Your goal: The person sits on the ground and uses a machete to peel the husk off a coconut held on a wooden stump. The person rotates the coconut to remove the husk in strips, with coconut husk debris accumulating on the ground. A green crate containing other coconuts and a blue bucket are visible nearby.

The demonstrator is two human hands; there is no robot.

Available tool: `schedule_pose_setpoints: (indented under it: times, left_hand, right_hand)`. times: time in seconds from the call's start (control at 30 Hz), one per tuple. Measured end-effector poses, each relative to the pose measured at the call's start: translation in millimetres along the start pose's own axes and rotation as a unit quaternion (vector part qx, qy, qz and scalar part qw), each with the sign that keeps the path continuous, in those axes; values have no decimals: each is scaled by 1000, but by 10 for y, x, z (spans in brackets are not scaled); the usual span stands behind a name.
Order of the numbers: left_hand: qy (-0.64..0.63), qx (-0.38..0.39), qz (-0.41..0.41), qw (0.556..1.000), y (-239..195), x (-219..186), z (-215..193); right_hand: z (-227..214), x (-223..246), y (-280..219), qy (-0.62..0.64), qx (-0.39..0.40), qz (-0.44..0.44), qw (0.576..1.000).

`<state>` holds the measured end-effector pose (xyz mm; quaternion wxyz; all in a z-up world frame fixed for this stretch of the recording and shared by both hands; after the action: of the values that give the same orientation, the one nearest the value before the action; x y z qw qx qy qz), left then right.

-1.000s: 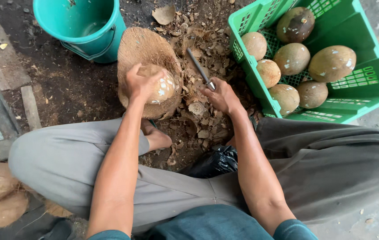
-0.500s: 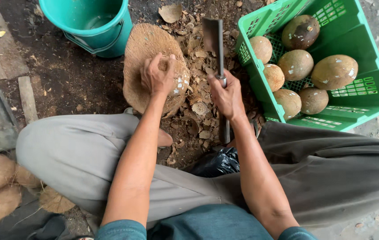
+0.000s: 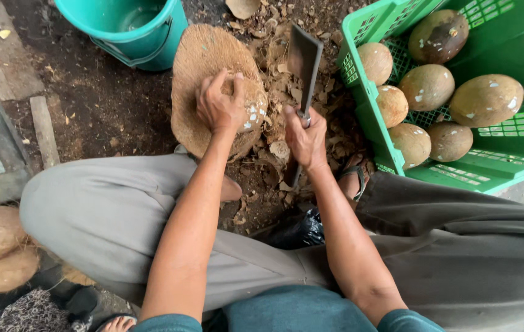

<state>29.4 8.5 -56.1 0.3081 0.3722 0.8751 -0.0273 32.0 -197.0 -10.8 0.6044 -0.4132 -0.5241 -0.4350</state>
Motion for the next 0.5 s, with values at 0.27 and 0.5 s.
schedule_pose_setpoints:
  times: [0.27,0.5]
  left_hand:
    - [13,-6,2,1000,-91,-33,-5]
    - [14,-18,11,1000,-124,-71,-6]
  right_hand:
    - [-14,-472,-89,-65,11,40,997]
    - [-29,-598,-141,-72,29,161,984]
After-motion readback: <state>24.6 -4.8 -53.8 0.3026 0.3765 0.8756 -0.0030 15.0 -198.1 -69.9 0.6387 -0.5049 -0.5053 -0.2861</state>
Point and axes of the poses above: each hand's wrist, its own y-axis towards the middle knuckle, its own z-axis out of the palm, x = y × z, the point moved 4 cm from there along y, towards the middle knuckle, and after that the axes turned 5 degrees about y, right-handed, at the moved point
